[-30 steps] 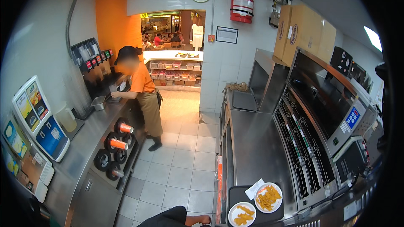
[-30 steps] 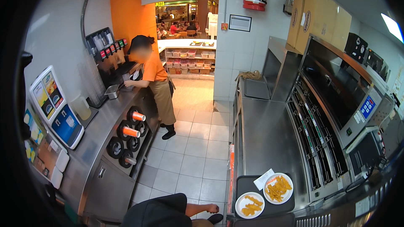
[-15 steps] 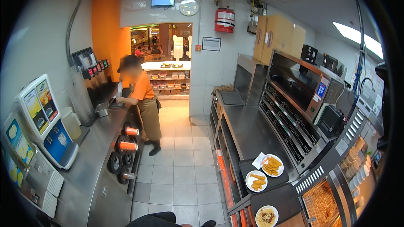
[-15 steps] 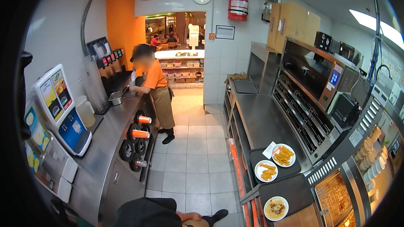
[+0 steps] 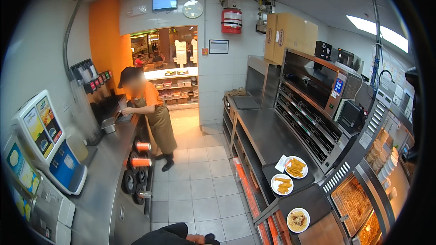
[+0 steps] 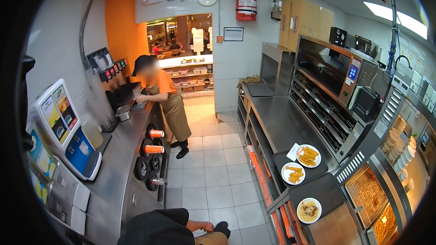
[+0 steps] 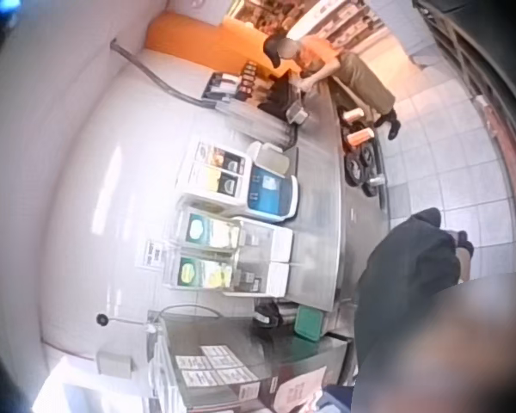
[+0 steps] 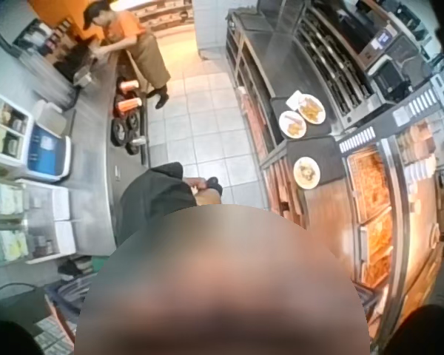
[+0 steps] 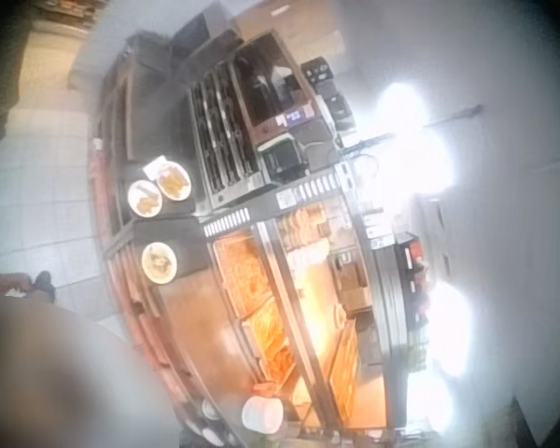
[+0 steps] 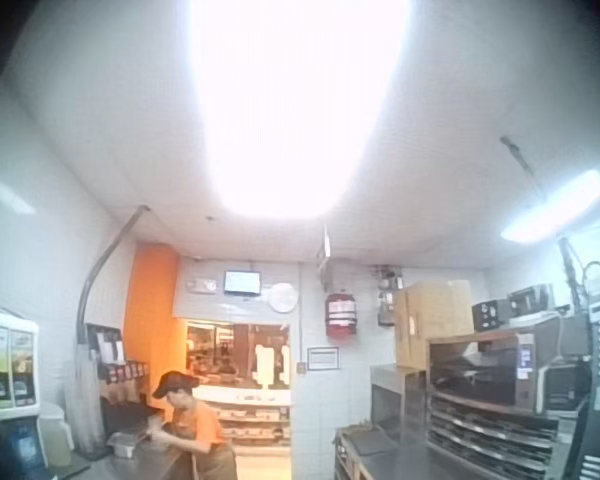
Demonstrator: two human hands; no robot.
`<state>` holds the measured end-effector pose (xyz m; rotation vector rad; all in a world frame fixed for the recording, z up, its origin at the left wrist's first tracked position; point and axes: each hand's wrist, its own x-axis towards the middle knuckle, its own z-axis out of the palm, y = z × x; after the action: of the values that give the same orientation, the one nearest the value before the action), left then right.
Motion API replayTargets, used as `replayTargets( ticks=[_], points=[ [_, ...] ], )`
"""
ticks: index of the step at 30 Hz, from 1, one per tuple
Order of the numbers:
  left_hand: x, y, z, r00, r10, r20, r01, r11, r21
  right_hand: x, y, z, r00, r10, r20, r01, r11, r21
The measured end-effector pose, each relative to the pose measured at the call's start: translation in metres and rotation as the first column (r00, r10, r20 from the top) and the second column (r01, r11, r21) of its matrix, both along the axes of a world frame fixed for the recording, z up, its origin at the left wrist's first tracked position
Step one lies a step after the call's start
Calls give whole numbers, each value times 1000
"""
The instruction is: The person assembles multiple food orders by placing plates on trays, using tongs to add french fries and fried chicken pieces, and arranging the trays on a counter. The person then carries the trays to a serving area and places them on a white counter.
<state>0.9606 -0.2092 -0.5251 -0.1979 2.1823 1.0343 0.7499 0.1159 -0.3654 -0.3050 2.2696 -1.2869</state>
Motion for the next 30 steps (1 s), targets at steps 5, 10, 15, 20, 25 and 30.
replayTargets(
  ticks=[5, 10, 15, 20, 25, 30],
  points=[
    [-97, 37, 1, 806, -415, -422, 405, 907, -117, 4, -18, -9, 998, -67, 17, 67, 997, 29],
    [-133, 45, 21, 974, -10, -224, 106, 902, 419, 20, -20, -29, 983, -183, 32, 181, 983, 42],
    [-94, -78, 7, 983, -94, -160, 133, 957, 256, 30, -72, 38, 960, -258, -114, 231, 951, -205],
    [-7, -274, 5, 861, 468, 198, -487, 872, 57, -1, -191, 274, 785, -126, -607, -66, 957, -284],
    [21, -389, 25, 670, 656, 349, -608, 754, -249, 42, -208, 508, 278, -189, -942, -627, 706, -327],
    [-19, -363, 19, 735, 557, 385, -536, 827, -173, 86, -217, 574, 268, -506, -820, -736, 441, -513]
  ],
)
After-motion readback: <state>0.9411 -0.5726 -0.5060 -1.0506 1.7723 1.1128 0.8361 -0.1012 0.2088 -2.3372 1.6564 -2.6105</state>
